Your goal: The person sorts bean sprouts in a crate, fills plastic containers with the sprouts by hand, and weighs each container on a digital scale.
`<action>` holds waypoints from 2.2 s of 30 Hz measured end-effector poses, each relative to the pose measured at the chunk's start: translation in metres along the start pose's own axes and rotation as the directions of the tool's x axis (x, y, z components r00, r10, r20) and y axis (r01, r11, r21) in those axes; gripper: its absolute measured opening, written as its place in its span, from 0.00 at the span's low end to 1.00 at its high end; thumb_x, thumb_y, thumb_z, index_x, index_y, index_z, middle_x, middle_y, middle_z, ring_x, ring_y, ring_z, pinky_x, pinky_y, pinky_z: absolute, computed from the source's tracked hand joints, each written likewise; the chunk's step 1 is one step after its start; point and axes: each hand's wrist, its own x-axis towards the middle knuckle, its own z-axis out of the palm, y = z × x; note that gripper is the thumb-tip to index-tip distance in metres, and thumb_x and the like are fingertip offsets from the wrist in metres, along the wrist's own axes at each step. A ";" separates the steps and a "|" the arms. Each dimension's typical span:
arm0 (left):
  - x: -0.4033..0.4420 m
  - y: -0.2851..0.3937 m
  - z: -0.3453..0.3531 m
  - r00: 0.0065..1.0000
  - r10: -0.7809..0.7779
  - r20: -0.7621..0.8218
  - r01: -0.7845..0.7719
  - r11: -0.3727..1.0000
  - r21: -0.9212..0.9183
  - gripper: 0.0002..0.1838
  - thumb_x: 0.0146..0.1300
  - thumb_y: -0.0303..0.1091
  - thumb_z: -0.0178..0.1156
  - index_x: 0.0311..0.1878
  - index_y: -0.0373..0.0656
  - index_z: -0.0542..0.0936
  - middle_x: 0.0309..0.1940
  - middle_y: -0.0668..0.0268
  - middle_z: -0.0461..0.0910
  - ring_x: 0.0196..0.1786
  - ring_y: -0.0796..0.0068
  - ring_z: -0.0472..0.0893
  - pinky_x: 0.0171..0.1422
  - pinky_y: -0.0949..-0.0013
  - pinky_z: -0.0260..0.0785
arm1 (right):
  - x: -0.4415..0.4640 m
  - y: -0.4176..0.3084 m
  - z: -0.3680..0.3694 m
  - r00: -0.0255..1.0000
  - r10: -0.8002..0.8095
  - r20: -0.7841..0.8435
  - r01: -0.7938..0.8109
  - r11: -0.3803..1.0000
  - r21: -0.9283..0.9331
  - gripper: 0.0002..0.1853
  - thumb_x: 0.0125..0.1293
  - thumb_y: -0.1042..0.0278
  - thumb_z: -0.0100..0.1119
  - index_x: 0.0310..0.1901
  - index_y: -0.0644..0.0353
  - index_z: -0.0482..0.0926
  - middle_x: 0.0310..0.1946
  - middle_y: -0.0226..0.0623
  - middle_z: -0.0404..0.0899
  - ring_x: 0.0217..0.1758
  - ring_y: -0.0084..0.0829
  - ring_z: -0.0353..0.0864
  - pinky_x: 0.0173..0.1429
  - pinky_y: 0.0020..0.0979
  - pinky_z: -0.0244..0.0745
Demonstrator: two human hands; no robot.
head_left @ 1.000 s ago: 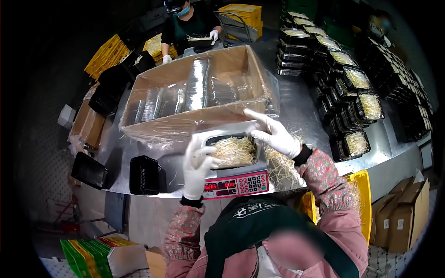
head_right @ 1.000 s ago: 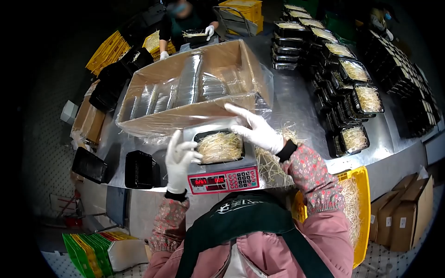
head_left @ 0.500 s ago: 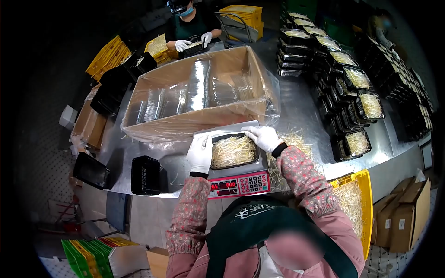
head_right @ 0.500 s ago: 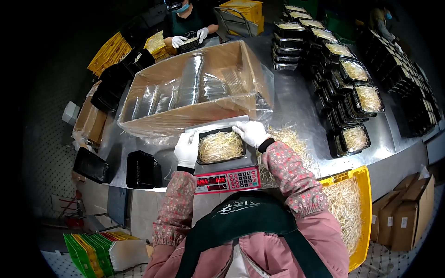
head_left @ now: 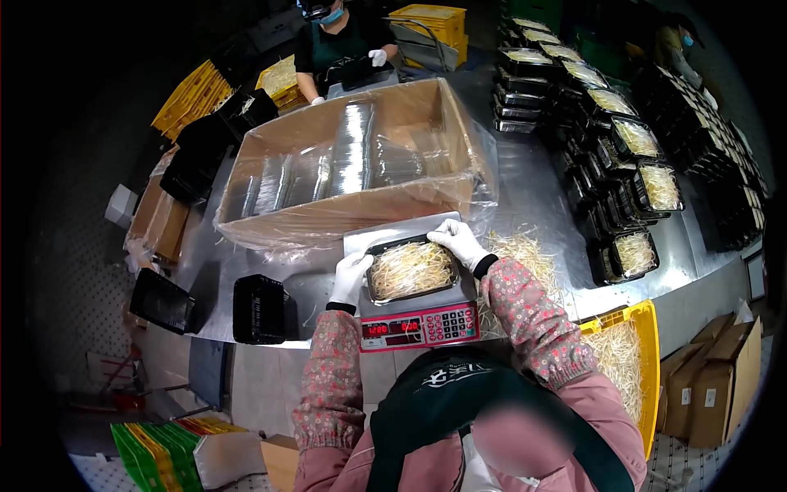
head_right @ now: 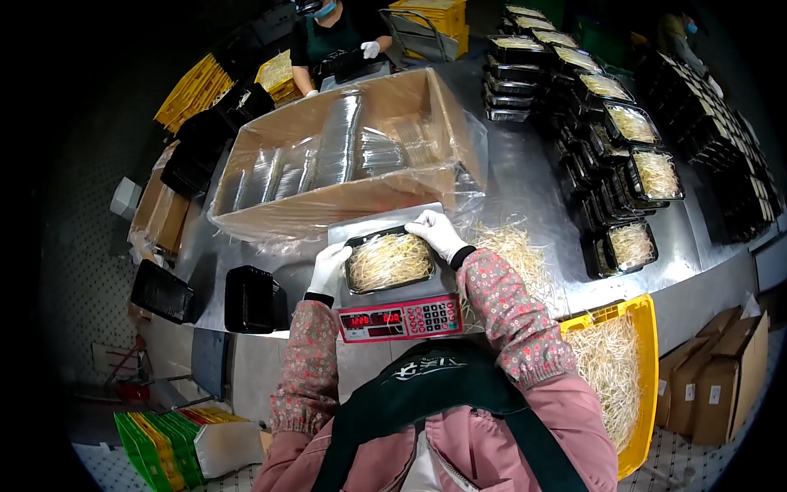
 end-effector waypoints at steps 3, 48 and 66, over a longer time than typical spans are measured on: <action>0.007 -0.007 0.000 0.992 0.105 -0.066 -0.100 0.992 0.076 0.09 0.69 0.28 0.64 0.48 0.35 0.85 0.39 0.69 0.85 0.41 0.80 0.81 0.46 0.75 0.72 | 0.006 0.007 0.004 0.999 -0.047 -0.018 0.049 0.994 0.096 0.14 0.62 0.63 0.75 0.29 0.57 0.78 0.27 0.22 0.77 0.31 0.15 0.71 0.37 0.21 0.67; -0.091 -0.004 0.107 0.940 -0.335 0.062 0.340 0.906 -0.254 0.27 0.76 0.51 0.52 0.48 0.28 0.77 0.34 0.49 0.84 0.33 0.58 0.87 0.35 0.60 0.84 | 0.028 -0.057 0.068 0.886 -0.122 0.448 0.428 0.589 -0.685 0.38 0.72 0.36 0.48 0.70 0.62 0.70 0.58 0.53 0.81 0.62 0.50 0.79 0.70 0.46 0.68; 0.038 -0.009 0.090 0.907 0.281 0.315 -0.273 -0.177 0.946 0.43 0.68 0.60 0.54 0.79 0.45 0.59 0.80 0.50 0.53 0.81 0.40 0.51 0.81 0.34 0.38 | -0.267 0.004 -0.191 0.761 0.019 -0.648 -0.072 0.996 -0.056 0.13 0.74 0.62 0.62 0.52 0.62 0.81 0.37 0.24 0.81 0.37 0.15 0.76 0.40 0.22 0.75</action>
